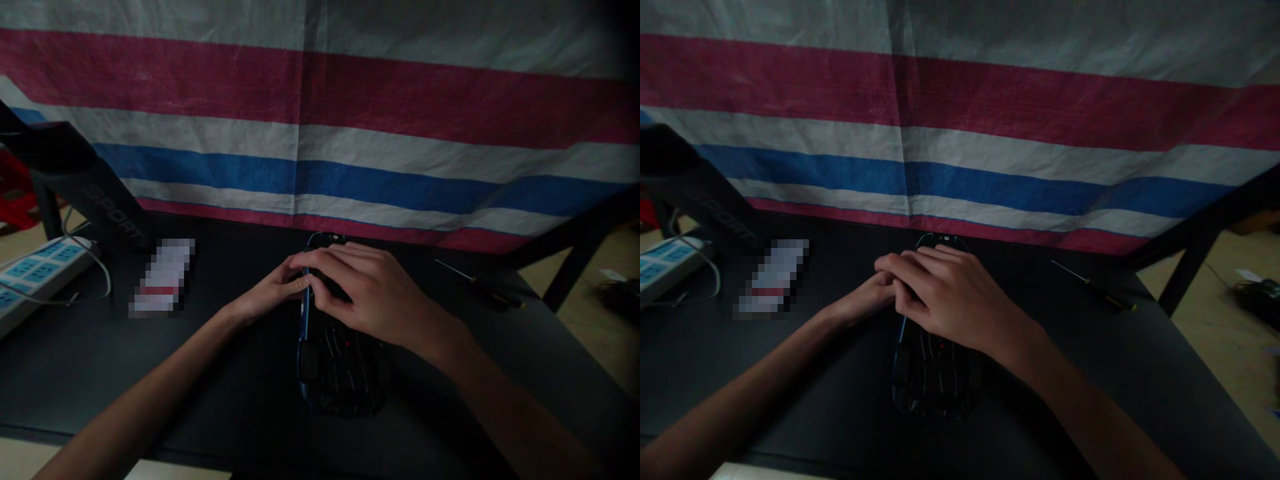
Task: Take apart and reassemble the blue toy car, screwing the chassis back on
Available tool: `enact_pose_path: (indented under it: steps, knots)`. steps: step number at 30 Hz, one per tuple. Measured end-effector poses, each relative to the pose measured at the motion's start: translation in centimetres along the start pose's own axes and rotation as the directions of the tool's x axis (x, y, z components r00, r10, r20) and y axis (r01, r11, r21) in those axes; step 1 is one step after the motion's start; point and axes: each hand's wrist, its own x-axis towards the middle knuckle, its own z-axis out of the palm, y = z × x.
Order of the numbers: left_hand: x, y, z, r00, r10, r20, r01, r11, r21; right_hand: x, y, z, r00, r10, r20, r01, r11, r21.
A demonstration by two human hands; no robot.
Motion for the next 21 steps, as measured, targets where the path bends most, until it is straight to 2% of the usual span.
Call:
enact_pose_path:
  steps: [5, 8, 12, 16, 21]
  knots:
    - [0.0, 0.0, -0.2, 1.000, -0.024, -0.002, 0.024, 1.000, 0.014, 0.2, -0.3, 0.1, 0.994, 0.110, -0.018, -0.111, 0.991, -0.080]
    - [0.0, 0.0, -0.2, 1.000, 0.012, 0.027, -0.012, 0.999, 0.031, 0.4, -0.4, -0.1, 0.996, 0.081, -0.021, -0.082, 0.996, -0.027]
    - [0.0, -0.1, -0.1, 1.000, 0.008, 0.011, -0.008, 1.000, 0.002, 0.5, 0.2, 0.0, 1.000, 0.007, 0.017, -0.007, 1.000, 0.019]
    - [0.0, -0.4, -0.4, 1.000, 0.016, 0.003, -0.016, 0.999, -0.034, 0.6, 0.6, 0.4, 0.999, 0.031, 0.016, -0.032, 0.994, 0.100]
    - [-0.1, -0.6, -0.8, 0.999, -0.044, -0.022, 0.044, 0.999, -0.017, 0.6, 0.3, 0.8, 1.000, 0.025, 0.001, -0.025, 0.999, 0.045]
